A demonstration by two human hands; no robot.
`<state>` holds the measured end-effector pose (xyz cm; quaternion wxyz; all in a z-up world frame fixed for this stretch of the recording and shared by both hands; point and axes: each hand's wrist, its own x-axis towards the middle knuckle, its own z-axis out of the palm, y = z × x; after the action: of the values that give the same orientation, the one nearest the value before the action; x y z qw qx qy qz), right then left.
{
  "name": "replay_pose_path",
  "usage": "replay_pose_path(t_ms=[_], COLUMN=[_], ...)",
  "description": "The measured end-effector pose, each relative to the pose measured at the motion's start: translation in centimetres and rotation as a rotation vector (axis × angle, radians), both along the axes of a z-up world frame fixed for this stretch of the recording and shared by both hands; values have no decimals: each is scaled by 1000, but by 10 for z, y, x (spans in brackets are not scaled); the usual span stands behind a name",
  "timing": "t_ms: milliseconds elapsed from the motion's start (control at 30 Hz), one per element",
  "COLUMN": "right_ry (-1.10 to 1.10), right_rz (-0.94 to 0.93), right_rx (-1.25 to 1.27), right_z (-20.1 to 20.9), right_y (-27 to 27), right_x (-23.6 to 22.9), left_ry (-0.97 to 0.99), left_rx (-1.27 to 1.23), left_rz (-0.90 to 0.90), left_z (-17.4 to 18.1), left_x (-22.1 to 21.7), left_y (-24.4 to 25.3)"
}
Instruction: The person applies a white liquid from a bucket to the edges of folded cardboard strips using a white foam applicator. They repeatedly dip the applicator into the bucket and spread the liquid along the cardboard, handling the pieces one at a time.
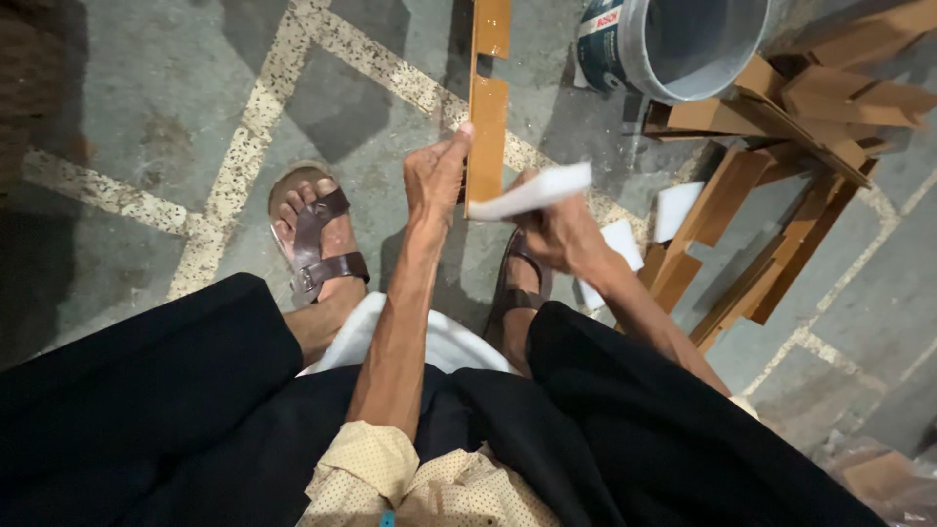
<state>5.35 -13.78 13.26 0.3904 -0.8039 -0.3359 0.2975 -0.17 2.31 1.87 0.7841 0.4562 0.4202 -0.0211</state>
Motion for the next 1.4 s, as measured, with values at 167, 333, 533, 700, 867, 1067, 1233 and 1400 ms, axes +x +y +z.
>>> replay_pose_path(t_ms=[167,333,533,700,867,1067,1233,1400], right_ry=[214,-151,-146,199,242,-102,-403,-377], right_rz=[-183,-238,-91,-166,-373,-642,-555,-560], right_rx=[80,-49,-110,-23,120,180,190,179], right_z=[28,8,-3,8,22,58,80,74], right_y=[-17,-9,-11,-30,-47,-65,-82,-98], right_x=[12,48,20,-26,-14,39,90,139], left_ry=[23,2,-34,-87,-85,-322,-279,-267], left_rx=[-94,-76,-145,-249,-194,-51,-26,40], left_rz=[3,25,50,62,41,-13,-117,87], left_z=[6,7,7,11,21,48,119,187], left_x=[2,3,3,3,8,4,3,-24], left_y=[3,3,6,9,20,39,81,79])
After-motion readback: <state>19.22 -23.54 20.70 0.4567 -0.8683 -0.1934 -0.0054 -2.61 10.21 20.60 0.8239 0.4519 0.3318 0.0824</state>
